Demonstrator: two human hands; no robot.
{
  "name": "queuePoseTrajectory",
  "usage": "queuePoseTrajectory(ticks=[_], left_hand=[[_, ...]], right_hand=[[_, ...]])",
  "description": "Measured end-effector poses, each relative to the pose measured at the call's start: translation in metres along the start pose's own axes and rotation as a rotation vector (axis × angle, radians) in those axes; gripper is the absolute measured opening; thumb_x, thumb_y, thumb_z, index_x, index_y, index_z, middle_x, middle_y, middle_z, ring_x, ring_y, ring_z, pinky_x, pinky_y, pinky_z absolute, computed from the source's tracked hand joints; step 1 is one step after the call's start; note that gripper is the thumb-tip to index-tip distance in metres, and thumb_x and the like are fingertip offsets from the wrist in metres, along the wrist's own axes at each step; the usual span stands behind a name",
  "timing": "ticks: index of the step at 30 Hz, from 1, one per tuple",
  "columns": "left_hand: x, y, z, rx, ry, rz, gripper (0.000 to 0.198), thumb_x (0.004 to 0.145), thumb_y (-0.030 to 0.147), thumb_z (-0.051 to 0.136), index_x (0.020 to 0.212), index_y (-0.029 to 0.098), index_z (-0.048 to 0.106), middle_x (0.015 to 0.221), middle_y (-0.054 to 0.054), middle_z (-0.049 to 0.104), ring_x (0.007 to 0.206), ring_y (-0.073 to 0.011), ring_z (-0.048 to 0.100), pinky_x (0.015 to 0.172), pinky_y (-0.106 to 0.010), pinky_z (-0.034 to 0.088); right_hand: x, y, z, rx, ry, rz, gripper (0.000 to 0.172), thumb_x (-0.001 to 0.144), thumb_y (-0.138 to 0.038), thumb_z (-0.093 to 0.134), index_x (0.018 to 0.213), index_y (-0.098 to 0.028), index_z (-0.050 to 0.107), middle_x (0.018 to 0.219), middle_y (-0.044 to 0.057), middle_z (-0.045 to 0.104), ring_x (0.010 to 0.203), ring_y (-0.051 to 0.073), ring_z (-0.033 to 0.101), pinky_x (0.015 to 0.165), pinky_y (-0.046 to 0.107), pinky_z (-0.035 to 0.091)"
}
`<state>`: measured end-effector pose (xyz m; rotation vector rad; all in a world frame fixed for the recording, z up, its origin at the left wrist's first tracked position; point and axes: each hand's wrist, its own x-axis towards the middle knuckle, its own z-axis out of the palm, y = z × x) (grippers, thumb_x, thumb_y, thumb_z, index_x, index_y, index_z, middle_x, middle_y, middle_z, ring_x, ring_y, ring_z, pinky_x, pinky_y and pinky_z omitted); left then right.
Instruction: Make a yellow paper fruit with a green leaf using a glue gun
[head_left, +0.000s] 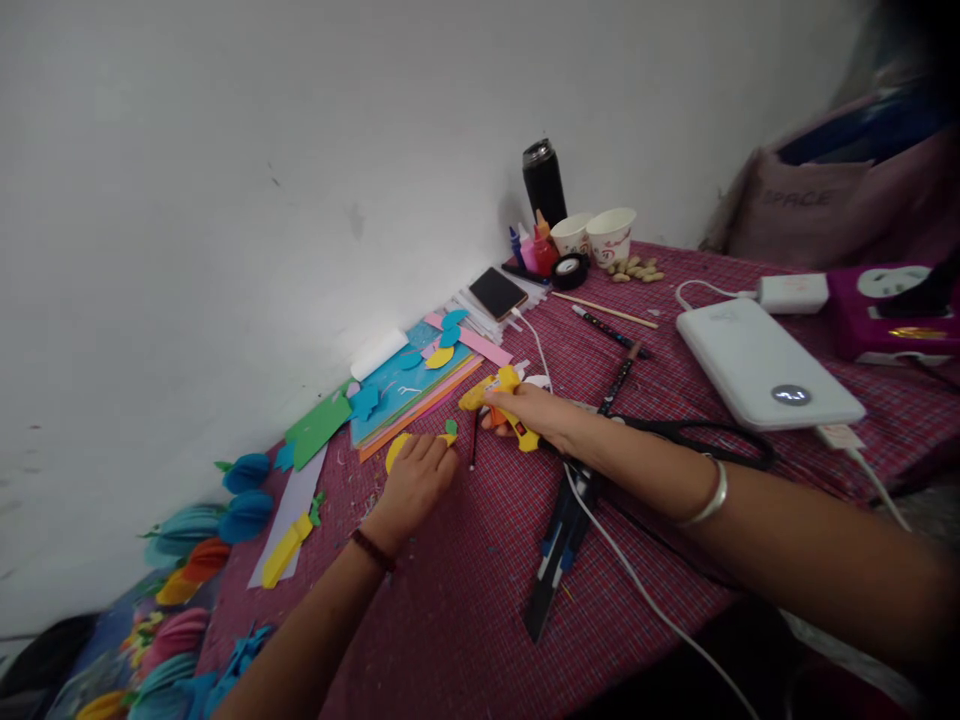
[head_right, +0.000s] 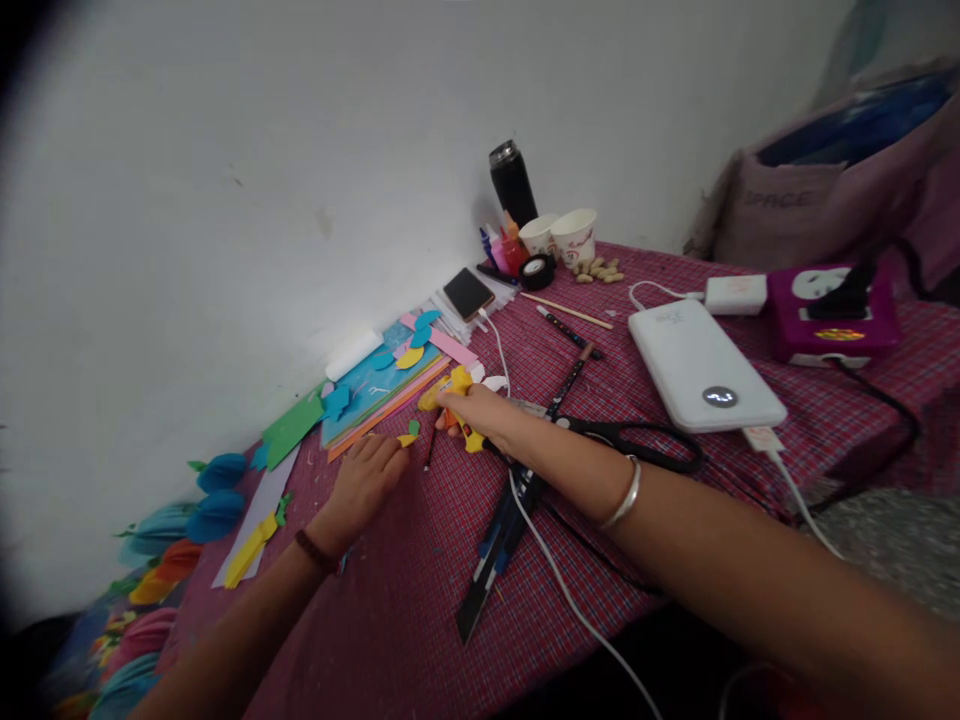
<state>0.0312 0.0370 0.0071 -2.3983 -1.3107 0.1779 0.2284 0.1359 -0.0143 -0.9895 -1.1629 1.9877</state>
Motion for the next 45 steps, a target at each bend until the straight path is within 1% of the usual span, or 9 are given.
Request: queuePoseTrajectory(ticks=[6, 11, 14, 20, 24, 30, 39, 43, 45], left_hand=[[-0.017, -0.019, -0.006, -0.271, 0.057, -0.251, 0.020, 0.089, 0.008, 0.047, 0.092, 0.019, 0.064, 0.089, -0.008, 0.062, 0.085, -0.0238, 0.055, 0.080, -0.037, 0.046], [-0.035, -0.027, -0.009, -0.559, 0.233, -0.659, 0.021, 0.082, 0.011, 0.052, 0.098, 0.018, 0.062, 0.092, -0.008, 0.060, 0.094, -0.0242, 0.055, 0.089, -0.042, 0.046], [-0.039, -0.014, -0.011, -0.834, 0.308, -0.896, 0.020, 0.081, 0.021, 0.055, 0.099, 0.017, 0.060, 0.093, -0.006, 0.061, 0.087, -0.0207, 0.059, 0.079, -0.036, 0.052], [-0.029, 0.037, -0.016, -1.536, 0.192, -1.112, 0.032, 0.073, 0.038, 0.067, 0.092, 0.013, 0.065, 0.086, -0.008, 0.069, 0.068, -0.0149, 0.064, 0.059, -0.027, 0.056], [-0.025, 0.050, -0.012, -1.805, 0.121, -1.162, 0.039, 0.061, 0.037, 0.081, 0.089, 0.012, 0.069, 0.083, -0.005, 0.070, 0.061, -0.0096, 0.060, 0.056, -0.021, 0.053], [-0.021, 0.046, -0.007, -1.927, -0.001, -1.186, 0.038, 0.060, 0.029, 0.083, 0.090, 0.012, 0.066, 0.089, -0.005, 0.071, 0.069, -0.0095, 0.064, 0.060, -0.019, 0.054], [-0.017, 0.044, -0.005, -1.827, -0.330, -1.176, 0.032, 0.072, 0.027, 0.073, 0.088, 0.020, 0.045, 0.056, 0.003, 0.065, 0.039, -0.0140, 0.060, 0.041, -0.023, 0.048], [-0.029, 0.027, -0.012, -1.650, -0.565, -0.969, 0.028, 0.080, 0.046, 0.061, 0.085, 0.020, 0.050, 0.055, 0.001, 0.065, 0.039, -0.0142, 0.057, 0.039, -0.023, 0.042], [-0.036, 0.015, -0.011, -1.454, -0.563, -0.867, 0.028, 0.080, 0.046, 0.058, 0.073, 0.020, 0.053, 0.051, 0.002, 0.060, 0.037, -0.0119, 0.051, 0.038, -0.022, 0.035]], right_hand=[[-0.001, 0.001, -0.001, -0.020, -0.014, -0.007, 0.023, 0.095, -0.019, 0.052, 0.077, -0.012, 0.064, 0.062, 0.003, 0.068, 0.043, 0.006, 0.052, 0.046, 0.017, 0.044], [-0.004, -0.001, -0.001, -0.048, -0.022, -0.018, 0.021, 0.095, -0.019, 0.052, 0.080, -0.011, 0.065, 0.065, 0.004, 0.070, 0.043, 0.006, 0.052, 0.045, 0.017, 0.043], [-0.008, -0.002, -0.001, -0.066, -0.031, -0.051, 0.024, 0.096, -0.023, 0.051, 0.080, -0.011, 0.065, 0.069, 0.005, 0.071, 0.043, 0.006, 0.052, 0.045, 0.017, 0.043], [-0.014, -0.005, 0.001, -0.127, -0.044, -0.098, 0.018, 0.092, -0.020, 0.055, 0.079, -0.014, 0.065, 0.068, 0.003, 0.070, 0.044, 0.006, 0.051, 0.041, 0.016, 0.037], [-0.018, -0.006, 0.003, -0.150, -0.068, -0.106, 0.021, 0.090, -0.019, 0.057, 0.072, -0.013, 0.065, 0.067, 0.003, 0.069, 0.046, 0.006, 0.052, 0.040, 0.015, 0.035], [-0.028, -0.003, 0.009, -0.050, -0.148, -0.075, 0.020, 0.088, -0.028, 0.058, 0.076, -0.014, 0.066, 0.077, 0.005, 0.071, 0.059, 0.009, 0.061, 0.062, 0.021, 0.056], [-0.040, 0.015, 0.024, 0.122, -0.291, 0.105, 0.014, 0.085, -0.028, 0.066, 0.084, -0.014, 0.068, 0.076, 0.004, 0.069, 0.063, 0.010, 0.066, 0.069, 0.023, 0.059], [-0.044, 0.019, 0.031, 0.207, -0.270, 0.233, 0.010, 0.091, -0.021, 0.058, 0.092, -0.016, 0.066, 0.086, 0.007, 0.073, 0.068, 0.013, 0.070, 0.075, 0.027, 0.060], [-0.044, 0.018, 0.032, 0.223, -0.237, 0.273, 0.015, 0.094, -0.021, 0.053, 0.091, -0.015, 0.066, 0.088, 0.009, 0.074, 0.072, 0.014, 0.072, 0.078, 0.028, 0.060]])
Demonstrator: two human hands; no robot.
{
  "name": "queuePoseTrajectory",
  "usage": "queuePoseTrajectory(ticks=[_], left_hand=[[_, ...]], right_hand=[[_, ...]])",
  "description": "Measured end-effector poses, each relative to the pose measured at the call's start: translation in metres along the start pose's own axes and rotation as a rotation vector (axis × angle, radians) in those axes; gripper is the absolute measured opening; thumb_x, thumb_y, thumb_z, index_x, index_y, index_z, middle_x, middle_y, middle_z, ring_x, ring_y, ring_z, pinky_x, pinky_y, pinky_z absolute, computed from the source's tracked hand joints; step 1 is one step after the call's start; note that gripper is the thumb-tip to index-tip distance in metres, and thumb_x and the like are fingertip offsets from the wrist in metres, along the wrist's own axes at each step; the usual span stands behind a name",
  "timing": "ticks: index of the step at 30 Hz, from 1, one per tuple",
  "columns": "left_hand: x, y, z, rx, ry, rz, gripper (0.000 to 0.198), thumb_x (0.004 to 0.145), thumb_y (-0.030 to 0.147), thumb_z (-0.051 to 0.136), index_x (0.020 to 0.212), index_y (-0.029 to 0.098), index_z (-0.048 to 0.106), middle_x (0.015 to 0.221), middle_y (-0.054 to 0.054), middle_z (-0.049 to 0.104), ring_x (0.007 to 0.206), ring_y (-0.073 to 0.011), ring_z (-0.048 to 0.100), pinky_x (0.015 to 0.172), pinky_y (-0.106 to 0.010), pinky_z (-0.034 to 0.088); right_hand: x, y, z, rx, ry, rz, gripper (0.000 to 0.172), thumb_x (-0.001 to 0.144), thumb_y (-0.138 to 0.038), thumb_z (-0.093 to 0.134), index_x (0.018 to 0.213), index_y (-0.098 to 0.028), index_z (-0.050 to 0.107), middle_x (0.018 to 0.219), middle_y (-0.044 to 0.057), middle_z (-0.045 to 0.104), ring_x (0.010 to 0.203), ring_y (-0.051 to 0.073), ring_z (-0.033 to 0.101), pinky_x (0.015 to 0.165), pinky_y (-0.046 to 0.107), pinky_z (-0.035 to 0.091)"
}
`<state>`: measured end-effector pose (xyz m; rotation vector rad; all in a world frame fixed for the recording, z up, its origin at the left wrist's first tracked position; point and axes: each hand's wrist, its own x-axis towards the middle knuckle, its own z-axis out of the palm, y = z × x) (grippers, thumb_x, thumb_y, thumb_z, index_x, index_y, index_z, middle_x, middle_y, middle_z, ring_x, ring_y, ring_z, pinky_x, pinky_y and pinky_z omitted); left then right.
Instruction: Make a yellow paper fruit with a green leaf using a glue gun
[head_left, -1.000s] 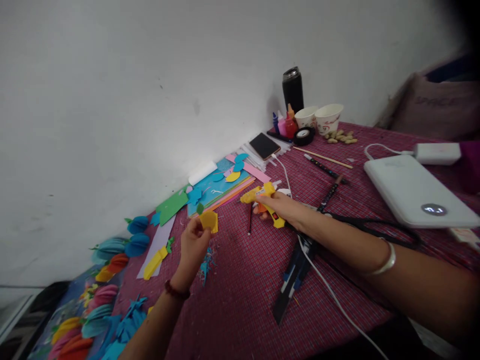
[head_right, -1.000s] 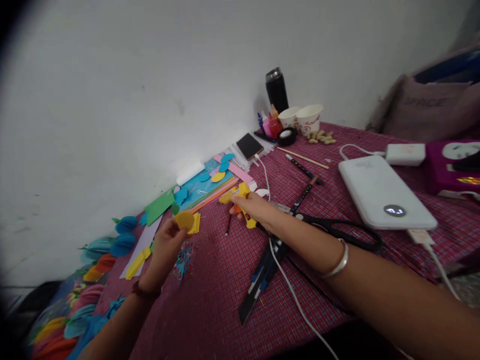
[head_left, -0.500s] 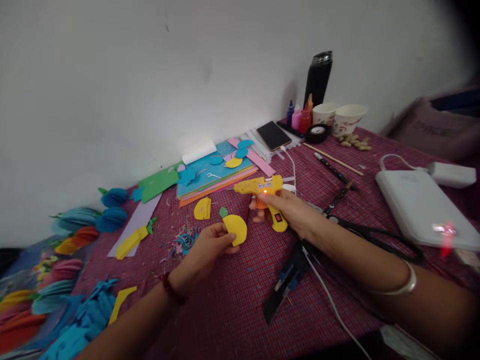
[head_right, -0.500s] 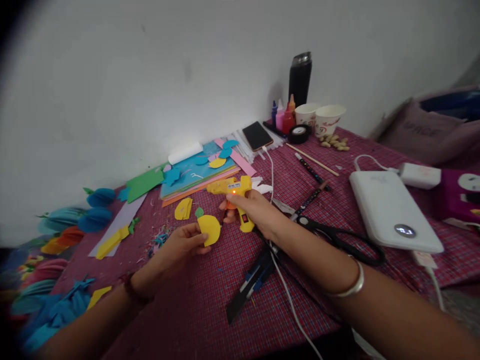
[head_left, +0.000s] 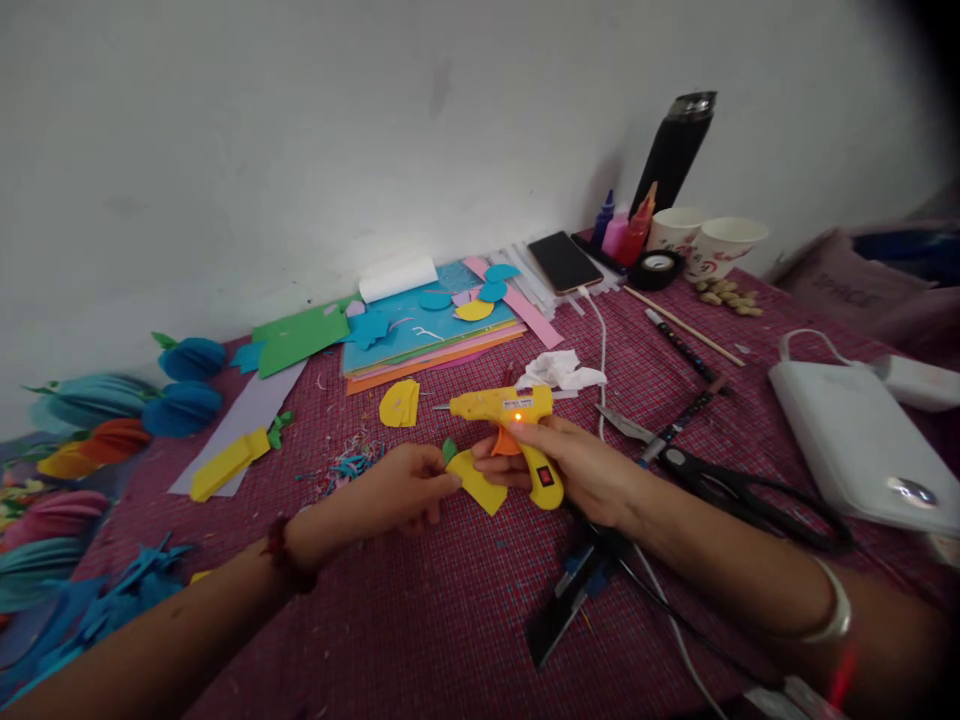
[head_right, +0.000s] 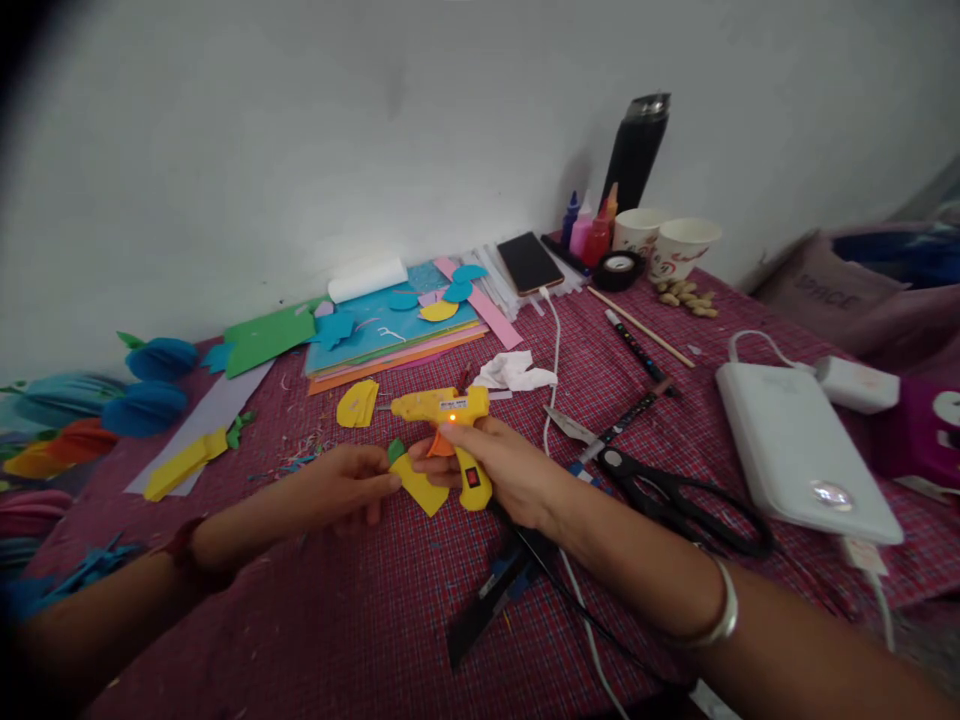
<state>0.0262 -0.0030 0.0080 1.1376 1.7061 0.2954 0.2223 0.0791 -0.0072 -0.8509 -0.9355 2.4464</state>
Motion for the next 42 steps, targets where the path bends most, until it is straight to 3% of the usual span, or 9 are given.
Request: queuePoseTrajectory(ticks=[7, 12, 17, 21, 26, 30, 34, 38, 42], left_hand=[[0.018, -0.012, -0.021, 0.217, 0.195, 0.220, 0.031, 0.079, 0.037, 0.055, 0.054, 0.020, 0.049, 0.048, 0.005, 0.045, 0.046, -0.0093, 0.038, 0.044, -0.022, 0.025], [0.013, -0.014, -0.030, 0.183, 0.352, 0.344, 0.023, 0.082, 0.039, 0.055, 0.079, 0.018, 0.062, 0.070, 0.000, 0.061, 0.061, -0.0132, 0.053, 0.055, -0.024, 0.037], [0.007, -0.030, -0.019, -0.147, 0.501, 0.357, 0.065, 0.074, 0.037, 0.063, 0.131, 0.015, 0.041, 0.074, 0.001, 0.063, 0.063, -0.0154, 0.059, 0.060, -0.028, 0.045], [0.020, -0.032, -0.003, -0.182, 0.608, 0.393, 0.088, 0.068, 0.027, 0.069, 0.144, 0.014, 0.027, 0.082, -0.001, 0.065, 0.074, -0.0188, 0.065, 0.069, -0.032, 0.049], [0.043, -0.016, 0.000, -0.223, 0.841, 0.443, 0.078, 0.069, 0.021, 0.066, 0.141, 0.015, 0.037, 0.070, 0.005, 0.055, 0.067, -0.0169, 0.060, 0.064, -0.027, 0.046], [0.032, -0.001, 0.004, -0.311, 0.810, 0.560, 0.077, 0.071, 0.020, 0.062, 0.142, 0.014, 0.035, 0.069, 0.007, 0.051, 0.066, -0.0147, 0.060, 0.064, -0.025, 0.047], [-0.009, 0.002, 0.015, -0.559, 0.609, 0.652, 0.084, 0.071, 0.021, 0.062, 0.147, 0.016, 0.025, 0.089, -0.001, 0.065, 0.083, -0.0156, 0.067, 0.076, -0.026, 0.051], [-0.045, -0.001, 0.029, -0.717, 0.526, 0.681, 0.091, 0.071, 0.018, 0.067, 0.149, 0.021, 0.021, 0.096, -0.002, 0.068, 0.084, -0.0152, 0.066, 0.078, -0.027, 0.052], [-0.062, -0.005, 0.040, -0.782, 0.497, 0.671, 0.092, 0.073, 0.019, 0.070, 0.150, 0.023, 0.019, 0.094, -0.003, 0.068, 0.087, -0.0171, 0.066, 0.079, -0.029, 0.051]], right_hand=[[0.000, 0.001, -0.005, 0.003, 0.009, 0.048, 0.014, 0.091, -0.026, 0.056, 0.090, -0.016, 0.066, 0.089, 0.009, 0.073, 0.071, 0.015, 0.070, 0.076, 0.032, 0.061], [-0.005, -0.010, -0.008, -0.252, 0.010, -0.145, 0.027, 0.084, -0.043, 0.062, 0.087, -0.017, 0.068, 0.091, 0.009, 0.072, 0.071, 0.016, 0.067, 0.074, 0.032, 0.059], [-0.011, -0.036, -0.028, -0.997, 0.283, -0.565, 0.025, 0.087, -0.044, 0.057, 0.099, -0.024, 0.064, 0.095, 0.008, 0.070, 0.083, 0.023, 0.065, 0.076, 0.036, 0.054], [-0.018, -0.049, -0.042, -1.457, 0.611, -0.653, 0.036, 0.085, -0.033, 0.058, 0.118, -0.018, 0.053, 0.109, 0.014, 0.067, 0.097, 0.031, 0.065, 0.087, 0.043, 0.050], [-0.040, -0.053, -0.062, -1.543, 0.734, -0.575, 0.052, 0.082, -0.030, 0.063, 0.128, -0.013, 0.044, 0.121, 0.018, 0.064, 0.107, 0.031, 0.063, 0.090, 0.039, 0.049], [-0.060, -0.048, -0.084, -1.552, 0.803, -0.573, 0.053, 0.074, -0.025, 0.067, 0.123, -0.012, 0.050, 0.117, 0.022, 0.064, 0.106, 0.036, 0.063, 0.091, 0.048, 0.048], [-0.076, -0.048, -0.082, -1.543, 0.743, -0.634, 0.037, 0.068, -0.016, 0.070, 0.103, -0.021, 0.062, 0.107, 0.018, 0.067, 0.104, 0.038, 0.061, 0.095, 0.051, 0.044], [-0.083, -0.042, -0.032, -1.499, 0.624, -0.773, 0.027, 0.076, -0.022, 0.066, 0.103, -0.023, 0.063, 0.118, 0.017, 0.062, 0.118, 0.037, 0.051, 0.106, 0.052, 0.033], [-0.060, -0.010, 0.040, -1.025, 0.057, -0.722, 0.024, 0.088, -0.035, 0.059, 0.108, -0.021, 0.059, 0.106, 0.007, 0.065, 0.098, 0.022, 0.061, 0.089, 0.038, 0.046]])
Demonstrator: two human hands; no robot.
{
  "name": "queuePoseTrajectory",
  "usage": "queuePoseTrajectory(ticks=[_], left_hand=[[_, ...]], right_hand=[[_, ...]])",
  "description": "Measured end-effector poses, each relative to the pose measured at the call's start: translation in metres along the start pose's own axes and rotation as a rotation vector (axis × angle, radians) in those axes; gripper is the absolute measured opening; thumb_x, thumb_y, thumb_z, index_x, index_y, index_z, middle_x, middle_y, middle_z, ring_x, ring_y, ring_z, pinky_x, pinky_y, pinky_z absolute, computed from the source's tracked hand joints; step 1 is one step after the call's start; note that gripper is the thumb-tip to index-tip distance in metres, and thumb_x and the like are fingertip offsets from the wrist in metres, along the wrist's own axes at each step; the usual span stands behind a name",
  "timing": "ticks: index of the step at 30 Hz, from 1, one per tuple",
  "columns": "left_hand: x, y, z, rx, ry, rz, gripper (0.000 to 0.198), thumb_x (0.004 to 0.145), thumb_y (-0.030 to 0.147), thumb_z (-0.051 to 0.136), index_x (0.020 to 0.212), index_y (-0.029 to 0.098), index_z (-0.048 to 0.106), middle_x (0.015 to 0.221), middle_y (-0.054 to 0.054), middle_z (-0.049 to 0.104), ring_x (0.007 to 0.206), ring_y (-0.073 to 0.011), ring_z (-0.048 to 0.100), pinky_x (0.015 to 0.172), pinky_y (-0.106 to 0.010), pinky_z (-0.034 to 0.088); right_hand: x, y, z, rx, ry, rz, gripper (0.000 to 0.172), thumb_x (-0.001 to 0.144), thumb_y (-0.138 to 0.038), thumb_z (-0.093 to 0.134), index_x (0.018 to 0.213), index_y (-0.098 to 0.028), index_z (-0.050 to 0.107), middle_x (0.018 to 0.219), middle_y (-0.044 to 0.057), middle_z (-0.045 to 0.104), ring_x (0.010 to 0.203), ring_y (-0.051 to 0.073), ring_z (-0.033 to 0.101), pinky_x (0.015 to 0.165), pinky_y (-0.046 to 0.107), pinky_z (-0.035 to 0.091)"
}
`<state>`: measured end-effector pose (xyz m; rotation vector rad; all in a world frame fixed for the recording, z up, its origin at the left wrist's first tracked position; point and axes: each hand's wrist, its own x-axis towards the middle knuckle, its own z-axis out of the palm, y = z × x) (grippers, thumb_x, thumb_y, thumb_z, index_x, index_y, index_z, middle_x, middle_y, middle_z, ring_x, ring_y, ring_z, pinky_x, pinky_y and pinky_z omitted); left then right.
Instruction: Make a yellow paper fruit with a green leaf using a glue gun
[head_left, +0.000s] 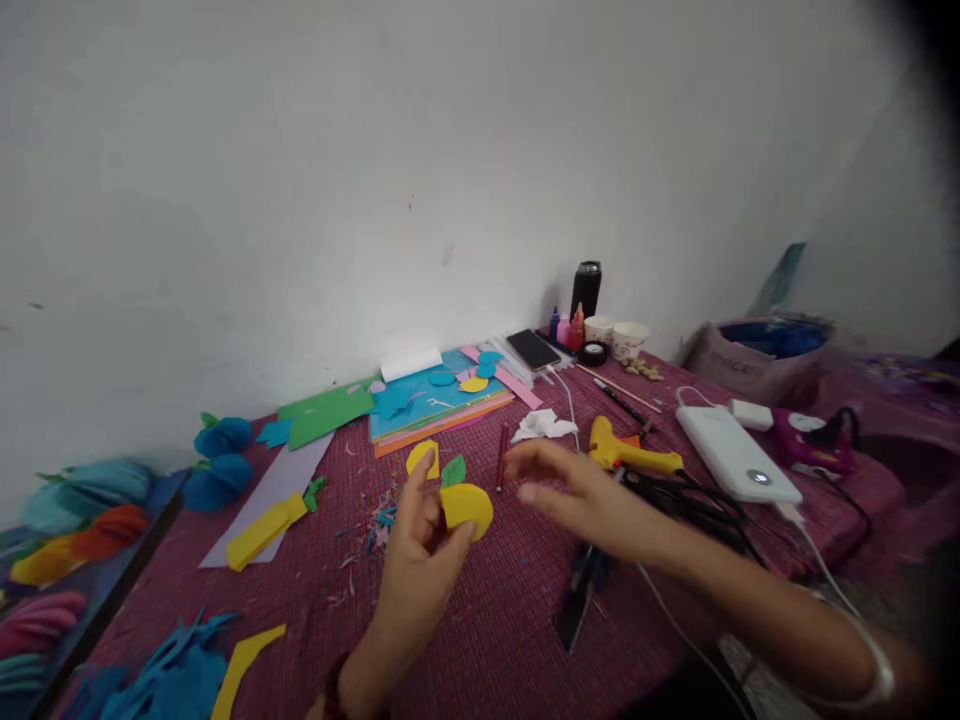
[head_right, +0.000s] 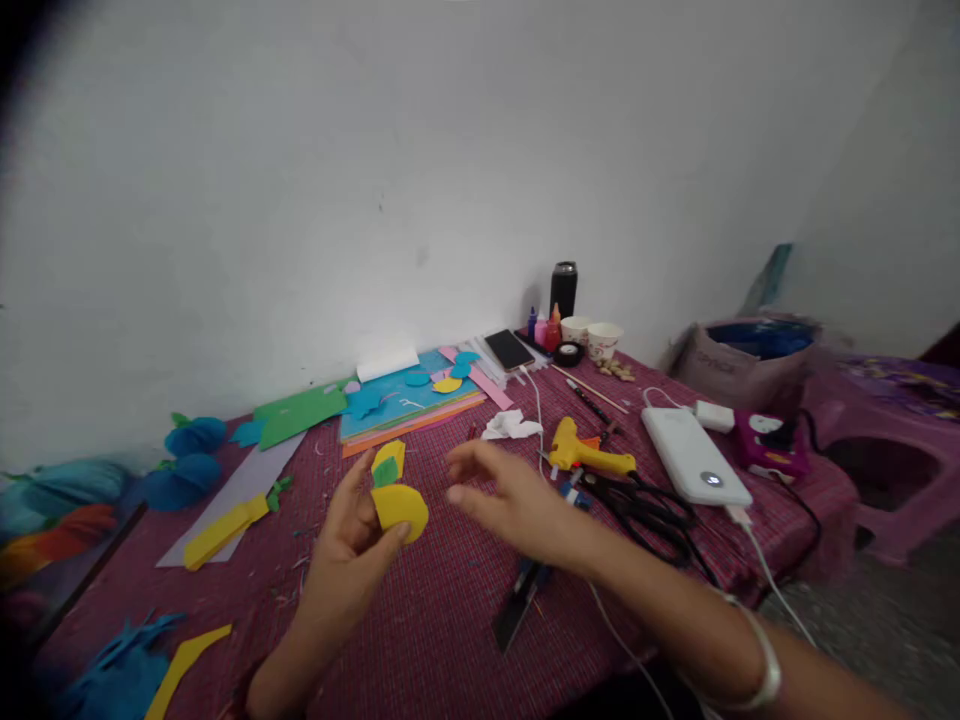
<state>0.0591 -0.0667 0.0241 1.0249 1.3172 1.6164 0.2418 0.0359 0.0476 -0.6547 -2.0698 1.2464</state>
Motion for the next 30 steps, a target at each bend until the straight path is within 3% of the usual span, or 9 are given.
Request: queuePoseTrajectory(ticks=[3, 6, 9, 12, 17, 19, 22, 26, 30], left_hand=[[-0.003, -0.005, -0.004, -0.045, 0.013, 0.011, 0.091, 0.073, 0.020, 0.075, 0.149, 0.026, 0.024, 0.093, -0.002, 0.068, 0.085, -0.0159, 0.064, 0.079, -0.027, 0.049], [0.005, -0.011, -0.016, -0.208, 0.030, -0.030, 0.082, 0.070, 0.028, 0.081, 0.140, 0.028, 0.039, 0.087, 0.001, 0.067, 0.076, -0.0142, 0.062, 0.071, -0.025, 0.049], [0.018, -0.015, -0.031, -0.391, 0.052, -0.202, 0.040, 0.075, 0.054, 0.071, 0.095, 0.020, 0.065, 0.068, 0.002, 0.060, 0.059, -0.0122, 0.054, 0.054, -0.023, 0.043], [0.029, -0.021, -0.041, -0.381, 0.104, -0.256, 0.049, 0.073, 0.056, 0.071, 0.053, 0.018, 0.048, 0.054, 0.003, 0.049, 0.052, -0.0110, 0.048, 0.050, -0.023, 0.042], [0.027, -0.031, -0.040, -0.191, 0.126, -0.115, 0.025, 0.073, 0.039, 0.079, 0.086, 0.022, 0.066, 0.087, 0.000, 0.066, 0.083, -0.0139, 0.060, 0.072, -0.022, 0.048], [0.020, -0.033, -0.036, -0.207, 0.023, -0.122, 0.045, 0.072, 0.037, 0.081, 0.112, 0.028, 0.064, 0.113, -0.004, 0.066, 0.101, -0.0182, 0.060, 0.079, -0.025, 0.050], [0.010, -0.034, -0.031, -0.220, -0.216, -0.213, 0.057, 0.073, 0.043, 0.078, 0.126, 0.030, 0.060, 0.108, -0.007, 0.065, 0.077, -0.0167, 0.063, 0.058, -0.024, 0.048], [0.005, -0.033, -0.025, -0.188, -0.180, -0.230, 0.033, 0.074, 0.033, 0.078, 0.106, 0.029, 0.073, 0.122, -0.007, 0.059, 0.065, -0.0096, 0.058, 0.047, -0.020, 0.042], [0.005, -0.022, -0.021, -0.233, -0.027, -0.178, 0.024, 0.069, 0.033, 0.081, 0.090, 0.023, 0.076, 0.114, -0.006, 0.063, 0.081, -0.0140, 0.061, 0.063, -0.021, 0.049]], right_hand=[[0.020, 0.000, 0.048, 0.601, -0.104, 0.092, 0.026, 0.078, -0.036, 0.074, 0.089, -0.017, 0.060, 0.083, 0.000, 0.061, 0.076, 0.013, 0.055, 0.071, 0.027, 0.043], [0.039, 0.016, 0.069, 0.789, -0.123, 0.144, 0.032, 0.075, -0.040, 0.079, 0.079, -0.015, 0.059, 0.074, -0.004, 0.057, 0.068, 0.009, 0.050, 0.067, 0.023, 0.040], [0.052, 0.034, 0.073, 0.923, -0.181, 0.212, 0.039, 0.074, -0.048, 0.077, 0.085, -0.017, 0.057, 0.076, -0.003, 0.058, 0.067, 0.010, 0.054, 0.068, 0.025, 0.044], [0.054, 0.045, 0.070, 1.025, -0.256, 0.287, 0.043, 0.073, -0.053, 0.076, 0.082, -0.018, 0.052, 0.070, -0.004, 0.055, 0.063, 0.012, 0.056, 0.067, 0.030, 0.049], [0.042, 0.047, 0.071, 1.136, -0.363, 0.341, 0.040, 0.077, -0.050, 0.075, 0.079, -0.018, 0.050, 0.063, -0.005, 0.049, 0.056, 0.009, 0.051, 0.067, 0.032, 0.052], [0.037, 0.047, 0.075, 1.169, -0.401, 0.355, 0.038, 0.079, -0.048, 0.074, 0.079, -0.017, 0.052, 0.060, -0.006, 0.049, 0.054, 0.009, 0.050, 0.067, 0.032, 0.053], [0.032, 0.050, 0.085, 1.197, -0.437, 0.364, 0.038, 0.077, -0.049, 0.075, 0.081, -0.017, 0.054, 0.063, -0.005, 0.051, 0.055, 0.009, 0.052, 0.064, 0.028, 0.052], [0.030, 0.053, 0.098, 1.150, -0.434, 0.369, 0.041, 0.075, -0.052, 0.074, 0.092, -0.018, 0.059, 0.073, -0.003, 0.057, 0.059, 0.009, 0.056, 0.061, 0.027, 0.051], [0.035, 0.049, 0.090, 0.967, -0.390, 0.344, 0.035, 0.076, -0.048, 0.073, 0.086, -0.016, 0.063, 0.072, -0.001, 0.061, 0.061, 0.010, 0.056, 0.062, 0.027, 0.047]])
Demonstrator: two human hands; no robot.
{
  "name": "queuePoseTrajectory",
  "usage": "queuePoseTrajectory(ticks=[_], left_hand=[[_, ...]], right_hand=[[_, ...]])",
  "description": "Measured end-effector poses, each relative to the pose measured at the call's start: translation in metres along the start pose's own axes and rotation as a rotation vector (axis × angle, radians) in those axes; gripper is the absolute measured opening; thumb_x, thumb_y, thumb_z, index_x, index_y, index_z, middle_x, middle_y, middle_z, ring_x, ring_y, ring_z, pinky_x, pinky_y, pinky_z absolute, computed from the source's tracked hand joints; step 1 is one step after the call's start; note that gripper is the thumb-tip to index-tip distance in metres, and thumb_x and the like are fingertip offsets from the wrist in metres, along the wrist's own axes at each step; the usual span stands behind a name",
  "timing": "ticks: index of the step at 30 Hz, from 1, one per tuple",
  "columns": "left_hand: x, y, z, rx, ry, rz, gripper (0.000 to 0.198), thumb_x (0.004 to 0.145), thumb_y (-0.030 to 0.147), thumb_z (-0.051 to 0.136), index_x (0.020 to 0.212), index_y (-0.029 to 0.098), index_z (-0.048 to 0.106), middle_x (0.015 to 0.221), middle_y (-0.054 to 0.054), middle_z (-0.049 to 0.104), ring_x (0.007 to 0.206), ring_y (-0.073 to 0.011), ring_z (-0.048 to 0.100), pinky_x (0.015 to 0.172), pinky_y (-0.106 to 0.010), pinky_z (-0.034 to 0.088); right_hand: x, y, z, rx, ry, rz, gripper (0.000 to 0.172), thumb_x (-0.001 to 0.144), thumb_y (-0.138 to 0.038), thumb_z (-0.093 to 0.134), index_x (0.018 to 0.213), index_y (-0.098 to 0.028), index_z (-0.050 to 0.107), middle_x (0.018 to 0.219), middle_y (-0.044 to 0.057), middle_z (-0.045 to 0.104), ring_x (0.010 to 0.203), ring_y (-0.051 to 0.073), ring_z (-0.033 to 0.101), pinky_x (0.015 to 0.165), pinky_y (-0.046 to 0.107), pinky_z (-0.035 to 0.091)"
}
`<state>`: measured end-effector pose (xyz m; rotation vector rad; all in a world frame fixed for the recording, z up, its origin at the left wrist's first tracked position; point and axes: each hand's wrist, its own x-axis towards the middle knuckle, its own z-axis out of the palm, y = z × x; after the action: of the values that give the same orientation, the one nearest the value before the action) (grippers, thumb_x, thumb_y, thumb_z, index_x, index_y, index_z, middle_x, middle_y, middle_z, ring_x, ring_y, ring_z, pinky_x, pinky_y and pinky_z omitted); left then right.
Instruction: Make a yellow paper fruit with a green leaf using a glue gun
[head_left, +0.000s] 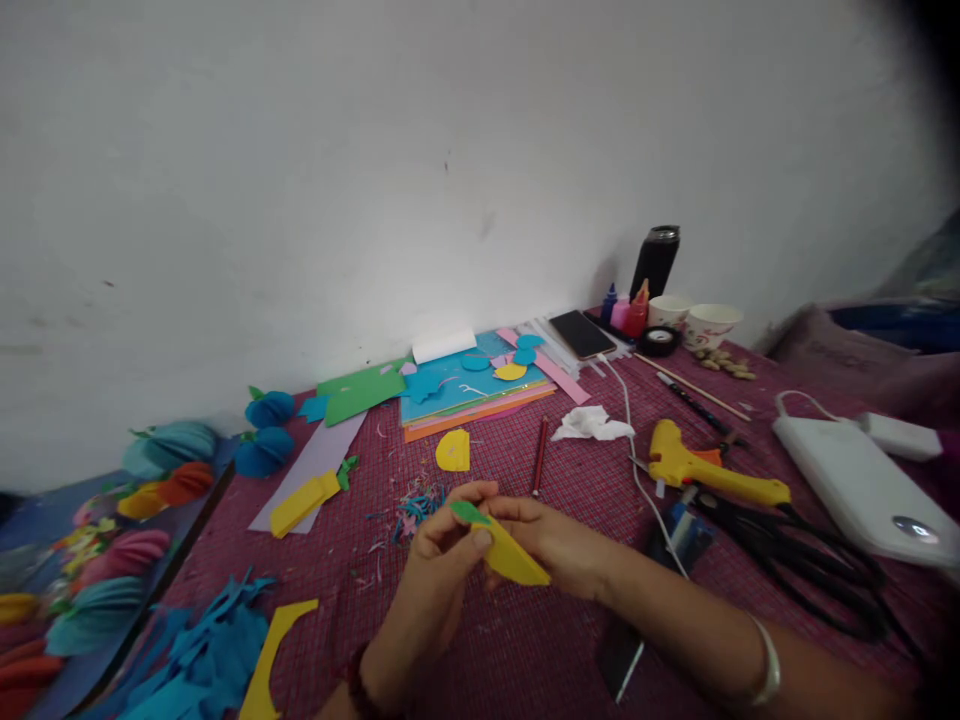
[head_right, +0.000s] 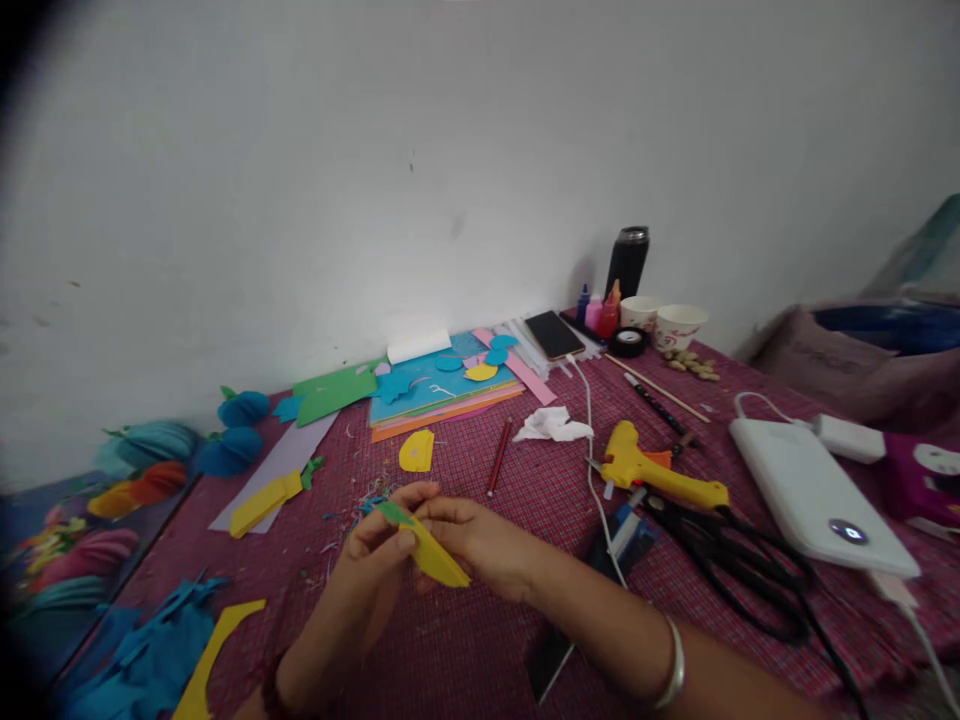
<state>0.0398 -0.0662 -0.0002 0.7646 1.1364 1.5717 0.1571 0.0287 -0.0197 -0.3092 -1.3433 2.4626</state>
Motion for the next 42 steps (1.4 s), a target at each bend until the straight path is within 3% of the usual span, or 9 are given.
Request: queuePoseTrajectory(ticks=[2, 4, 8, 13, 17, 21, 29, 36, 42], left_hand=[[-0.001, 0.006, 0.000, 0.012, 0.032, -0.003, 0.029, 0.068, 0.034, 0.081, 0.093, 0.023, 0.075, 0.090, -0.004, 0.067, 0.075, -0.0126, 0.060, 0.065, -0.021, 0.048], [-0.003, 0.011, -0.001, 0.066, 0.034, -0.036, 0.025, 0.067, 0.036, 0.080, 0.086, 0.021, 0.074, 0.075, -0.001, 0.065, 0.063, -0.0099, 0.056, 0.056, -0.018, 0.044], [-0.004, 0.012, -0.002, 0.140, 0.022, -0.120, 0.021, 0.064, 0.031, 0.078, 0.077, 0.019, 0.069, 0.067, 0.001, 0.064, 0.057, -0.0103, 0.055, 0.052, -0.019, 0.042], [-0.003, 0.003, 0.001, 0.212, -0.011, -0.191, 0.019, 0.063, 0.028, 0.074, 0.078, 0.018, 0.066, 0.066, 0.001, 0.064, 0.057, -0.0103, 0.055, 0.053, -0.019, 0.042], [-0.004, 0.000, 0.004, 0.223, -0.021, -0.242, 0.020, 0.063, 0.028, 0.074, 0.076, 0.018, 0.062, 0.065, 0.002, 0.064, 0.054, -0.0099, 0.054, 0.051, -0.020, 0.040], [-0.006, 0.001, 0.006, 0.190, -0.021, -0.210, 0.022, 0.064, 0.029, 0.074, 0.072, 0.019, 0.057, 0.066, 0.001, 0.064, 0.055, -0.0104, 0.054, 0.052, -0.021, 0.040], [-0.006, -0.003, 0.005, 0.135, -0.018, -0.155, 0.026, 0.066, 0.030, 0.076, 0.069, 0.019, 0.052, 0.070, 0.002, 0.064, 0.058, -0.0102, 0.054, 0.053, -0.020, 0.041], [-0.006, -0.001, 0.006, 0.120, -0.058, -0.203, 0.029, 0.065, 0.032, 0.075, 0.068, 0.020, 0.049, 0.066, 0.000, 0.066, 0.053, -0.0113, 0.054, 0.048, -0.021, 0.041], [-0.005, 0.001, 0.005, 0.067, -0.092, -0.278, 0.026, 0.060, 0.029, 0.074, 0.069, 0.018, 0.053, 0.065, -0.002, 0.069, 0.051, -0.0109, 0.055, 0.047, -0.020, 0.039]], right_hand=[[-0.001, -0.012, -0.005, -0.097, 0.082, -0.063, 0.027, 0.078, -0.040, 0.075, 0.078, -0.016, 0.062, 0.068, -0.003, 0.059, 0.062, 0.009, 0.052, 0.063, 0.024, 0.042], [-0.004, -0.024, -0.010, -0.165, 0.173, -0.130, 0.024, 0.080, -0.035, 0.073, 0.073, -0.016, 0.060, 0.063, -0.005, 0.056, 0.060, 0.008, 0.048, 0.063, 0.023, 0.038], [-0.011, -0.038, -0.010, -0.211, 0.219, -0.150, 0.024, 0.080, -0.039, 0.070, 0.083, -0.017, 0.060, 0.070, -0.003, 0.059, 0.064, 0.010, 0.052, 0.066, 0.027, 0.040], [-0.012, -0.037, 0.001, -0.317, 0.057, -0.107, 0.026, 0.077, -0.039, 0.069, 0.079, -0.017, 0.055, 0.067, -0.004, 0.055, 0.062, 0.010, 0.051, 0.060, 0.026, 0.040], [-0.010, -0.032, 0.003, -0.339, 0.107, -0.110, 0.016, 0.073, -0.027, 0.066, 0.070, -0.018, 0.052, 0.060, -0.006, 0.050, 0.056, 0.008, 0.045, 0.053, 0.023, 0.035], [-0.011, -0.032, 0.004, -0.284, 0.158, -0.131, 0.009, 0.072, -0.023, 0.058, 0.070, -0.019, 0.051, 0.058, -0.007, 0.050, 0.055, 0.008, 0.047, 0.054, 0.023, 0.037], [-0.010, -0.029, 0.007, -0.224, 0.231, -0.138, 0.010, 0.074, -0.023, 0.057, 0.070, -0.020, 0.048, 0.056, -0.007, 0.052, 0.051, 0.007, 0.050, 0.053, 0.023, 0.043], [-0.008, -0.029, 0.004, -0.279, 0.185, -0.128, 0.011, 0.077, -0.017, 0.053, 0.072, -0.021, 0.044, 0.049, -0.009, 0.053, 0.043, 0.008, 0.054, 0.044, 0.020, 0.039], [-0.010, -0.031, 0.000, -0.333, 0.113, -0.126, 0.009, 0.078, -0.016, 0.052, 0.072, -0.021, 0.046, 0.049, -0.008, 0.056, 0.044, 0.008, 0.055, 0.046, 0.019, 0.037]])
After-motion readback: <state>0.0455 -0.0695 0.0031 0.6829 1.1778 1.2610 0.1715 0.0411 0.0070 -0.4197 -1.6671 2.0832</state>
